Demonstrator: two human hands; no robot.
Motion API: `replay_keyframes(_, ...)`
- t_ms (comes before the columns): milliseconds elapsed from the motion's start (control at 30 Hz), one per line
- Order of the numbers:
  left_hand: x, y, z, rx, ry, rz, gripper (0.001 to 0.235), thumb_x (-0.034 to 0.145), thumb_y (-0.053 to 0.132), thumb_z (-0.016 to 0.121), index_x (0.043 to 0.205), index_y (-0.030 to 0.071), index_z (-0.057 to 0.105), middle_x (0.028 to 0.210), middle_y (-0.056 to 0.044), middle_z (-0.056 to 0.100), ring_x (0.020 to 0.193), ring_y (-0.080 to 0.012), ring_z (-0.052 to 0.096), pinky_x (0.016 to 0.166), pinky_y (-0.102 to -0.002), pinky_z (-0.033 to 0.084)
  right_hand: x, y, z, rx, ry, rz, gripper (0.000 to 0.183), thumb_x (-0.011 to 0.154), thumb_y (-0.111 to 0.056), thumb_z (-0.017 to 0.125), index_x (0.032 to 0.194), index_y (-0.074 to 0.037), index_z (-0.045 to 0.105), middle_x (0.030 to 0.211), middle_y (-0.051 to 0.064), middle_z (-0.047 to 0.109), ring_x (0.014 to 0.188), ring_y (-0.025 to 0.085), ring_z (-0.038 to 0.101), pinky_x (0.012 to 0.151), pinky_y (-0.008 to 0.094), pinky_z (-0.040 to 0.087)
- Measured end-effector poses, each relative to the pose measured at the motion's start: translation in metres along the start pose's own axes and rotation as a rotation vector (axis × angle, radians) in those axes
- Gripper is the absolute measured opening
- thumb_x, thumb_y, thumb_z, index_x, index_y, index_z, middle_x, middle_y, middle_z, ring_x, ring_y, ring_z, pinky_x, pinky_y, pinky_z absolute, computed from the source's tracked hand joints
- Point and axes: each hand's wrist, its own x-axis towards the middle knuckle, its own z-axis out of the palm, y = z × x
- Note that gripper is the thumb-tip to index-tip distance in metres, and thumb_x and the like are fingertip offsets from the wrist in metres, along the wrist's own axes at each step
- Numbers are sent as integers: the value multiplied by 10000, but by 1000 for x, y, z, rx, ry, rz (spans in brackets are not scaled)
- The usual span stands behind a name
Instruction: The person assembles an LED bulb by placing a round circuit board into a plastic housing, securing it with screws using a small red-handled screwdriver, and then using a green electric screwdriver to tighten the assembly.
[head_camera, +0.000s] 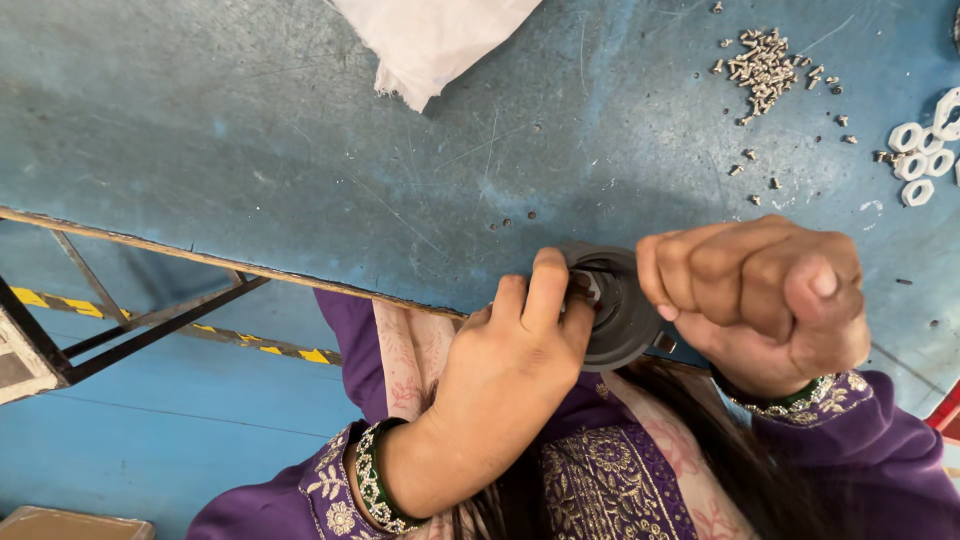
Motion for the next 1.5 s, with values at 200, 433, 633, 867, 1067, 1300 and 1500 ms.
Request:
replay_keyframes(200, 0, 0, 1, 17, -5, 2, 182, 771, 137, 683, 935, 59, 686, 1252, -161, 541, 881, -211, 642, 563, -314, 584, -3, -6, 9, 49, 10, -8, 580, 1061, -303, 465, 559, -104, 254, 511, 16, 280, 484, 141, 256, 500, 345, 351)
replay_keyframes(433, 0, -1, -2, -9, -6, -5, 227, 784, 127, 681, 994, 42, 698, 1258, -169, 535, 855, -212, 643, 564, -317, 584, -39, -3, -37, 89, 110, -335, 396, 1010, -289, 503, 666, -130, 389, 625, 13, 413, 581, 119, 420, 650, 301, 436)
replay_keyframes(633, 2, -1, -4, 11, -22, 6, 263, 787, 120, 676, 1036, 39, 702, 1240, -165, 549, 858, -211, 650, 542, -304, 577, -58, 1, -95, 22, 402, -510, 244, 966, -277, 536, 759, -152, 504, 724, 11, 527, 664, 99, 561, 778, 264, 508)
replay_keyframes(867, 8, -1, -13, 99, -43, 28, 376, 723, 120, 656, 1092, 97, 726, 1231, -164, 592, 833, -212, 668, 552, -272, 574, -71, 40, -52, -100, 565, -425, 101, 1053, -142, 469, 993, -80, 521, 916, 65, 519, 850, 188, 601, 998, 390, 559)
replay_keyframes(1067, 7, -1, -12, 134, -99, 21, 427, 740, 108, 669, 1159, 152, 738, 1238, -145, 568, 905, -214, 694, 533, -258, 563, -94, 32, -50, -567, 591, -78, 202, 1015, 122, 440, 1089, 9, 589, 1149, 117, 569, 1163, 280, 648, 1073, 410, 559)
replay_keyframes(1300, 6, 0, -10, 144, -100, 22, 416, 760, 97, 673, 1165, 163, 739, 1231, -138, 544, 934, -213, 697, 542, -263, 560, -90, 1, -60, -1175, 523, -16, 147, 937, 82, 709, 1053, -5, 686, 1116, 121, 701, 1079, 235, 688, 988, 325, 526)
replay_keyframes(1500, 5, 0, -11, 148, -107, 25, 444, 747, 87, 672, 1180, 162, 738, 1230, -142, 539, 933, -218, 699, 540, -267, 560, -67, -14, -97, -1406, 501, -37, 91, 1023, 0, 790, 1097, -39, 753, 1058, 103, 705, 901, 179, 713, 793, 280, 571)
